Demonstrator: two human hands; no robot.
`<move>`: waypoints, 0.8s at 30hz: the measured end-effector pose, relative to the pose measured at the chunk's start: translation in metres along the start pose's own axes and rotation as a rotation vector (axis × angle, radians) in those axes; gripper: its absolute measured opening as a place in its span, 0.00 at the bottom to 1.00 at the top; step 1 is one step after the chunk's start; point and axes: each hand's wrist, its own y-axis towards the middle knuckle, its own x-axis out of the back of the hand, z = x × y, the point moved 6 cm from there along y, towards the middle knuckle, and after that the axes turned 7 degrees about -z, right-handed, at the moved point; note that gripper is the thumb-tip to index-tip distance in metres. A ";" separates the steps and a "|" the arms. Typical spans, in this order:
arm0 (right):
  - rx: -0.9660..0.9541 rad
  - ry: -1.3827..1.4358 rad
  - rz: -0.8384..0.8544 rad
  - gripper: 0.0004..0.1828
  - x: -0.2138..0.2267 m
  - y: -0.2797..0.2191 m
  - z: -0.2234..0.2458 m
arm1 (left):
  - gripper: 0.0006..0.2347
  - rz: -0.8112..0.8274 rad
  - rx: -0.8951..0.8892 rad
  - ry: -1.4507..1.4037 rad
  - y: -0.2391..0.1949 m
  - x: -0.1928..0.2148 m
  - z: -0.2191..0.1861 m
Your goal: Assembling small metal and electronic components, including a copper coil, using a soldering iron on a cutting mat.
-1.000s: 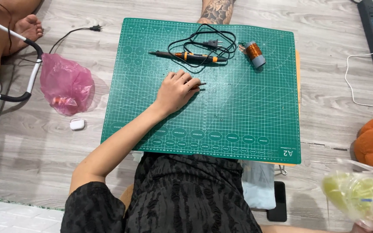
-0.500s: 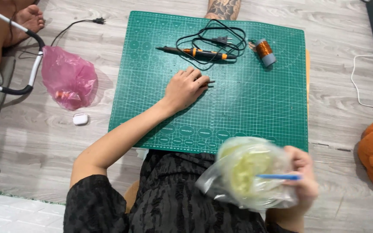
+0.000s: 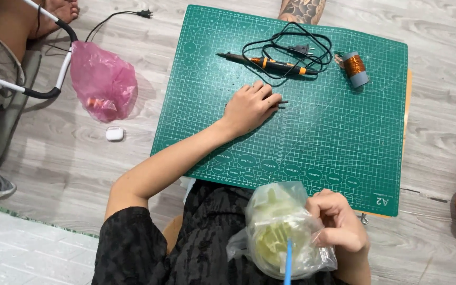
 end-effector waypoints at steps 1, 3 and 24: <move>-0.021 0.041 0.091 0.06 -0.007 0.001 0.003 | 0.08 -0.004 -0.002 0.004 0.001 0.001 0.000; -0.030 0.028 0.135 0.06 -0.006 0.003 0.005 | 0.08 0.007 -0.004 0.006 0.000 -0.002 0.000; 0.074 -0.162 -0.008 0.08 -0.007 0.005 0.031 | 0.08 0.011 0.005 0.000 0.000 -0.001 0.000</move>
